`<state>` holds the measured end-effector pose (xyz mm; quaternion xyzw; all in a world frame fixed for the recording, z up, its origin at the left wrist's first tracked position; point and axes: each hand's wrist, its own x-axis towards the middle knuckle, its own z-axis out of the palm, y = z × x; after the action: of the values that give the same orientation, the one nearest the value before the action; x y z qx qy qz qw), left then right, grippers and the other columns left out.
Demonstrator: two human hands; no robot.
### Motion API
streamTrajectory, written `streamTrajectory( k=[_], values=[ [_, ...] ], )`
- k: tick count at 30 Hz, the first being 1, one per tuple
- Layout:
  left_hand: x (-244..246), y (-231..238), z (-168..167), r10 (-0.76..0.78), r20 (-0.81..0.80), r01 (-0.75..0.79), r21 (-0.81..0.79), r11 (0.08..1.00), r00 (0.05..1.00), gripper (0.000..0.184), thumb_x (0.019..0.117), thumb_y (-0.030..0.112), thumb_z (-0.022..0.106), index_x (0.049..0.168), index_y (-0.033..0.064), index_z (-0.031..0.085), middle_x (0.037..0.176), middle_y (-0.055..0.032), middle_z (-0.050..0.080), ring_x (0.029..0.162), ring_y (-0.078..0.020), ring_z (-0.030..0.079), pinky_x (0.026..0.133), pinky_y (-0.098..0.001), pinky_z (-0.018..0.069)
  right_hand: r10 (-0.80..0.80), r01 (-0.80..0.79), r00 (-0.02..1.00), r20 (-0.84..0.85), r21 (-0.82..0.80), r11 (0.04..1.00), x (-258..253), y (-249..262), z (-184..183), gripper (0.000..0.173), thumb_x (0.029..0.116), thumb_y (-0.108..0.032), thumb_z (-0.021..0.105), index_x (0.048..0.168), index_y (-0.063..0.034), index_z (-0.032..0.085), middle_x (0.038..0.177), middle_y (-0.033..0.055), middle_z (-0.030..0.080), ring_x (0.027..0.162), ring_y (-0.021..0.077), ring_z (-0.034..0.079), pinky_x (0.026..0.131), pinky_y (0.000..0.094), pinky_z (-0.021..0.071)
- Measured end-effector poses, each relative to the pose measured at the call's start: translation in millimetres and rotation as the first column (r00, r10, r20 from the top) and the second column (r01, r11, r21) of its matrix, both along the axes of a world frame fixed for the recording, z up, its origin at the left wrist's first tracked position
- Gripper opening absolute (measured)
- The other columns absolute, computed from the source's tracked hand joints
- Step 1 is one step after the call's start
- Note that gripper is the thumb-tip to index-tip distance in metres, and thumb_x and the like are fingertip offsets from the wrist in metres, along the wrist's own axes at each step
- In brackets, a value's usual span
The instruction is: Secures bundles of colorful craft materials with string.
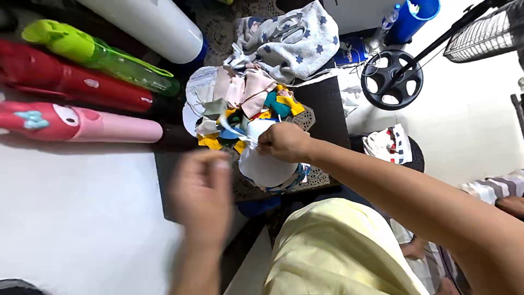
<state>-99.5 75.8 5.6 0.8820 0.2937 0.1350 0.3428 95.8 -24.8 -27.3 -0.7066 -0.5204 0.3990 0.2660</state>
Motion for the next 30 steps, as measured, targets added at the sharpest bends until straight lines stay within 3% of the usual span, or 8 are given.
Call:
streamTrajectory(
  k=[2, 4, 9, 15, 20, 26, 28, 30],
  values=[
    [15, -62, -23, -0.102, -0.029, 0.105, 0.158, 0.982, 0.994, 0.027, 0.0966, 0.016, 0.058, 0.098, -0.0056, 0.073, 0.107, -0.0240, 0.070, 0.105, -0.0358, 0.066, 0.091, -0.0484, 0.0526, -0.007, 0.007, 1.000, -0.008, 0.019, 1.000, 1, 0, -1, 0.029, 0.1049, -0.022, 0.055, 0.094, -0.0010, 0.073, 0.090, 0.0157, 0.069, 0.091, 0.0331, 0.067, 0.079, 0.0584, 0.0498],
    [27, -90, -50, -0.022, 0.023, 0.017, 0.228, 0.973, 0.999, 0.017, 0.0895, 0.012, 0.064, 0.091, -0.0021, 0.075, 0.106, -0.0255, 0.068, 0.108, -0.0429, 0.063, 0.094, -0.0526, 0.0493, -0.017, 0.018, 1.000, -0.022, 0.036, 0.999, 1, -3, -2, 0.030, 0.1049, -0.021, 0.055, 0.092, -0.0010, 0.072, 0.088, 0.0149, 0.068, 0.089, 0.0322, 0.067, 0.078, 0.0572, 0.0494],
    [39, -106, -66, 0.124, 0.012, -0.123, 0.238, 0.963, 0.992, 0.043, 0.0886, 0.023, 0.072, 0.115, -0.0105, 0.067, 0.125, -0.0352, 0.057, 0.120, -0.0524, 0.052, 0.103, -0.0617, 0.0400, -0.045, 0.046, 0.999, -0.022, 0.036, 0.998, -7, -8, -3, 0.031, 0.1054, -0.021, 0.053, 0.090, -0.0013, 0.070, 0.088, 0.0151, 0.068, 0.090, 0.0333, 0.067, 0.075, 0.0578, 0.0495],
    [33, -107, -80, 0.069, -0.032, -0.057, 0.282, 0.958, 0.997, 0.060, 0.0819, 0.032, 0.078, 0.120, -0.0111, 0.063, 0.129, -0.0385, 0.052, 0.125, -0.0569, 0.046, 0.106, -0.0664, 0.0327, -0.038, 0.041, 0.999, -0.029, 0.118, 0.992, -7, -17, -9, 0.028, 0.1042, -0.018, 0.054, 0.087, 0.0003, 0.068, 0.084, 0.0151, 0.066, 0.087, 0.0322, 0.066, 0.075, 0.0550, 0.0493],
    [40, -115, -84, 0.129, -0.096, -0.087, 0.359, 0.929, 0.987, 0.067, 0.0809, 0.037, 0.078, 0.128, -0.0073, 0.060, 0.131, -0.0366, 0.051, 0.126, -0.0575, 0.044, 0.102, -0.0704, 0.0310, -0.004, 0.004, 1.000, 0.001, 0.165, 0.986, -5, -22, -14, 0.028, 0.1053, -0.019, 0.054, 0.091, -0.0001, 0.069, 0.085, 0.0145, 0.066, 0.087, 0.0315, 0.066, 0.076, 0.0535, 0.0501],
    [37, -126, -103, 0.157, -0.079, -0.086, 0.562, 0.822, 0.984, 0.070, 0.0765, 0.040, 0.080, 0.122, -0.0097, 0.059, 0.129, -0.0411, 0.051, 0.123, -0.0615, 0.046, 0.101, -0.0700, 0.0313, -0.037, 0.046, 0.998, -0.056, 0.183, 0.982, -6, -23, -17, 0.030, 0.1050, -0.020, 0.055, 0.088, -0.0003, 0.070, 0.080, 0.0115, 0.064, 0.080, 0.0260, 0.063, 0.074, 0.0490, 0.0483],
    [38, -125, -109, 0.145, -0.055, -0.081, 0.619, 0.782, 0.988, 0.066, 0.0726, 0.039, 0.082, 0.113, -0.0078, 0.061, 0.125, -0.0395, 0.053, 0.120, -0.0605, 0.048, 0.100, -0.0692, 0.0330, -0.059, 0.068, 0.996, -0.070, 0.136, 0.988, -5, -23, -15, 0.030, 0.1054, -0.021, 0.055, 0.090, -0.0007, 0.071, 0.085, 0.0124, 0.067, 0.085, 0.0268, 0.065, 0.077, 0.0510, 0.0496],
    [39, -124, -104, 0.139, -0.099, -0.051, 0.605, 0.794, 0.985, 0.070, 0.0727, 0.042, 0.082, 0.116, -0.0090, 0.061, 0.126, -0.0406, 0.053, 0.121, -0.0623, 0.047, 0.100, -0.0715, 0.0321, -0.062, 0.066, 0.997, -0.042, 0.099, 0.993, -5, -19, -12, 0.030, 0.1050, -0.022, 0.054, 0.090, -0.0014, 0.070, 0.087, 0.0127, 0.067, 0.087, 0.0279, 0.065, 0.076, 0.0519, 0.0494]
  ],
)
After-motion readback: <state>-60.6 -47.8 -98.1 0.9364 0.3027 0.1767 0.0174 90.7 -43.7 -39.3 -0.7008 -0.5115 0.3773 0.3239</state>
